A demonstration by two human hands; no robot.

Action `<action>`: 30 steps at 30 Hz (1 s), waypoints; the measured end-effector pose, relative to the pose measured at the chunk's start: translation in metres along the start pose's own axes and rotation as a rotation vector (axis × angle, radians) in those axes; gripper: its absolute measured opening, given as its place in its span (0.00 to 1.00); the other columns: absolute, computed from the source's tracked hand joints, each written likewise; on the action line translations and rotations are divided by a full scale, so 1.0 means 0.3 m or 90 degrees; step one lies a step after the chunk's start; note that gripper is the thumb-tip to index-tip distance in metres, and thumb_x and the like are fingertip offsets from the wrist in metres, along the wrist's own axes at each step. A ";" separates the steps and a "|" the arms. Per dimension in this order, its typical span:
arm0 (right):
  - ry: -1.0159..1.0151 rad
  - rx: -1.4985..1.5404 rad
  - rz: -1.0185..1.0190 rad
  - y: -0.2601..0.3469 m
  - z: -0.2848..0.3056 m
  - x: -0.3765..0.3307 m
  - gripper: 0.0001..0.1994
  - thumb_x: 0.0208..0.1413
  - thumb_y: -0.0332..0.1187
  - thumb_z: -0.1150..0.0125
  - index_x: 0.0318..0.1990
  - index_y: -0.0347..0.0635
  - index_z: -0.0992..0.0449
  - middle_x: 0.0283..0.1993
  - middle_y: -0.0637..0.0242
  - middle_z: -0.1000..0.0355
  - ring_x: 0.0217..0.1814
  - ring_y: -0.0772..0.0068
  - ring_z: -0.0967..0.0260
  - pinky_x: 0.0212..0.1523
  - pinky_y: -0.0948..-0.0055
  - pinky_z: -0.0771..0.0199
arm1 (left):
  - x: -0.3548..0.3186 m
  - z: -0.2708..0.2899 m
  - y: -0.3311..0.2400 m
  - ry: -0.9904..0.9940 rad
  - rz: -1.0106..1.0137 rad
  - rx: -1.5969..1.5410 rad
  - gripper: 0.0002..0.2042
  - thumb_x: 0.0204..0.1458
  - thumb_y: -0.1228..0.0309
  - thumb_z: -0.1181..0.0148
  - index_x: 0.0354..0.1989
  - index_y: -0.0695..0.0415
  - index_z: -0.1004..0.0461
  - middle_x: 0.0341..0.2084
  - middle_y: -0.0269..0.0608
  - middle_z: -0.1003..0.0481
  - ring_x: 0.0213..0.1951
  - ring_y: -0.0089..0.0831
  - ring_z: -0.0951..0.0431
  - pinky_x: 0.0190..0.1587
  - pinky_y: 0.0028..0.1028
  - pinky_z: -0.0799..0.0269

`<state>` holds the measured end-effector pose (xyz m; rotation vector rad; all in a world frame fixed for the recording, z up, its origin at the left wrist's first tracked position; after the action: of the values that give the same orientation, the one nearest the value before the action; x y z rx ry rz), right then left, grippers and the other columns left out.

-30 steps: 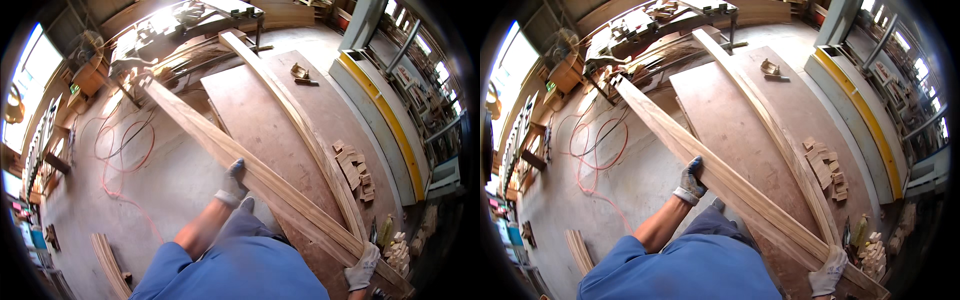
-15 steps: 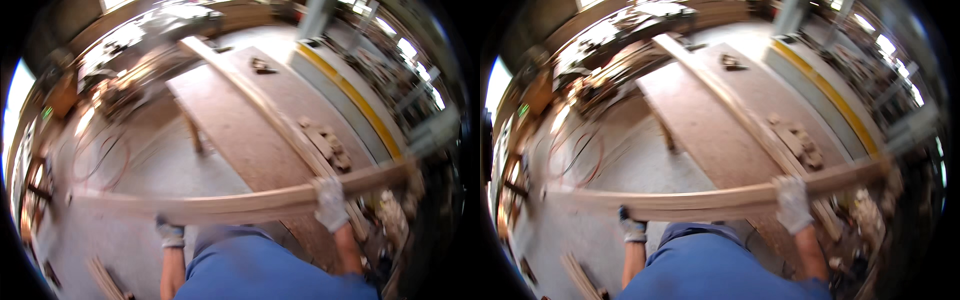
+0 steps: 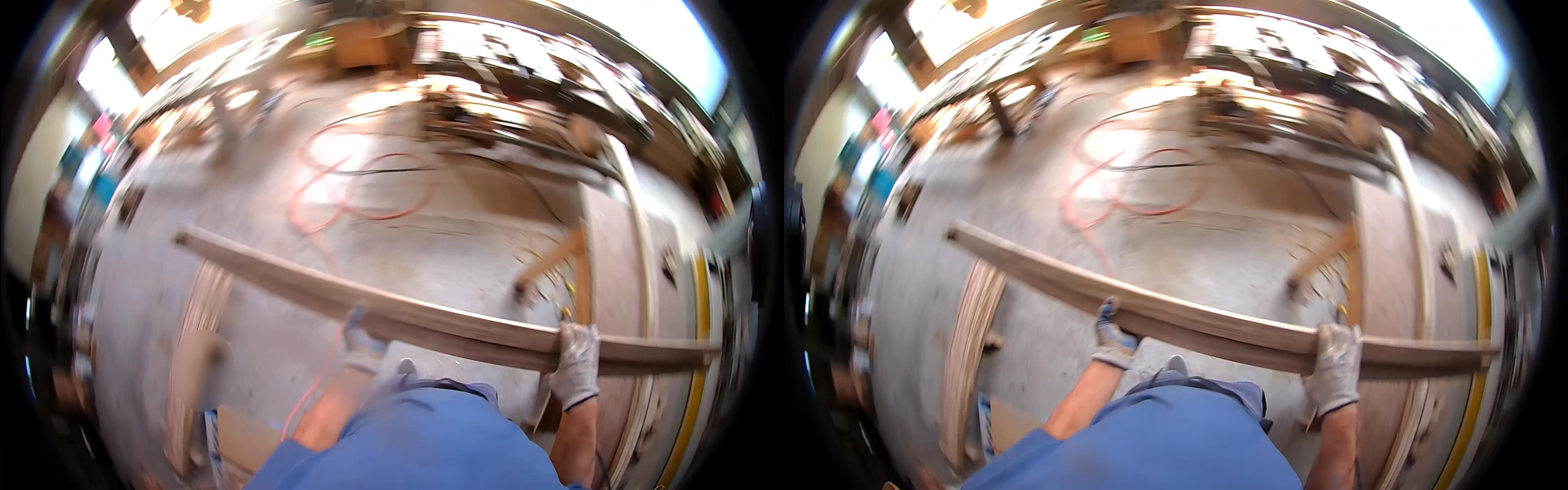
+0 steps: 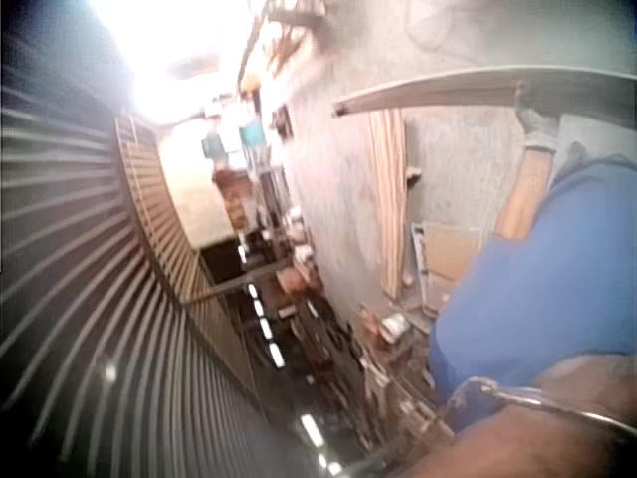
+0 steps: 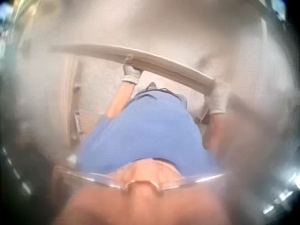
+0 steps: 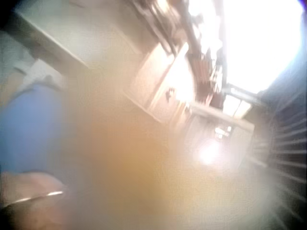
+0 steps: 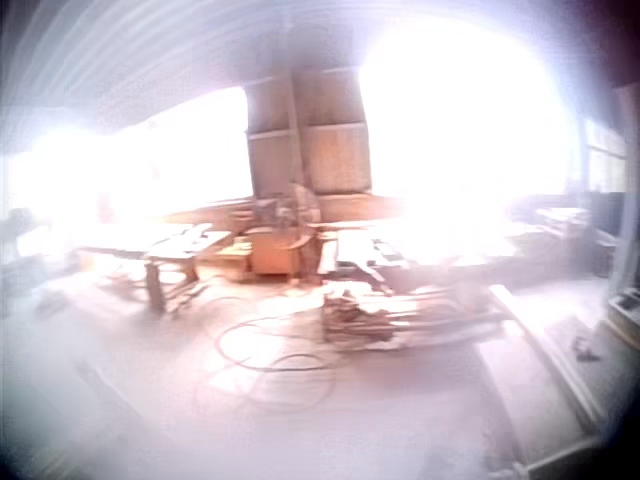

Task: The person applies glue to small wooden blocks and attaches them to long wooden planks using a nail gun. They repeat this process for multiple blocks and then carry the assembled planks to a drying rack, placing them on the rack.

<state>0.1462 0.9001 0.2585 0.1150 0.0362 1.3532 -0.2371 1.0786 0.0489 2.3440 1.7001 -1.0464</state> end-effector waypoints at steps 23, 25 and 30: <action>0.304 0.177 0.554 1.208 -0.490 1.400 0.41 0.35 0.46 0.21 0.61 0.43 0.28 0.55 0.53 0.26 0.60 0.47 0.31 0.64 0.52 0.33 | 0.483 0.222 -0.882 -0.254 -0.341 0.005 0.19 0.68 0.57 0.45 0.60 0.55 0.26 0.53 0.44 0.23 0.56 0.41 0.24 0.61 0.41 0.28; 0.299 0.158 0.573 1.263 -0.525 1.494 0.41 0.35 0.44 0.21 0.61 0.43 0.29 0.54 0.53 0.26 0.60 0.47 0.31 0.63 0.52 0.33 | 0.570 0.181 -0.934 -0.266 -0.313 -0.042 0.20 0.68 0.57 0.46 0.62 0.54 0.26 0.56 0.44 0.23 0.58 0.42 0.24 0.64 0.44 0.30; 0.309 0.143 0.643 1.510 -0.592 1.679 0.40 0.35 0.42 0.22 0.61 0.42 0.29 0.53 0.54 0.26 0.58 0.47 0.31 0.61 0.52 0.33 | 0.584 0.013 -1.130 -0.294 -0.283 -0.177 0.25 0.69 0.57 0.49 0.71 0.55 0.34 0.62 0.43 0.24 0.63 0.40 0.26 0.69 0.42 0.34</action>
<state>-0.2014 1.4981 0.1494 -0.0209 0.6074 2.3577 -0.5028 1.3521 0.0603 1.4486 2.0406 -1.1932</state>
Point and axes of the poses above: each hand's wrist, its own x-axis towards the middle knuckle, its own z-axis out of the back of the hand, y = z × x, the point moved 10 cm from there along x, towards the middle knuckle
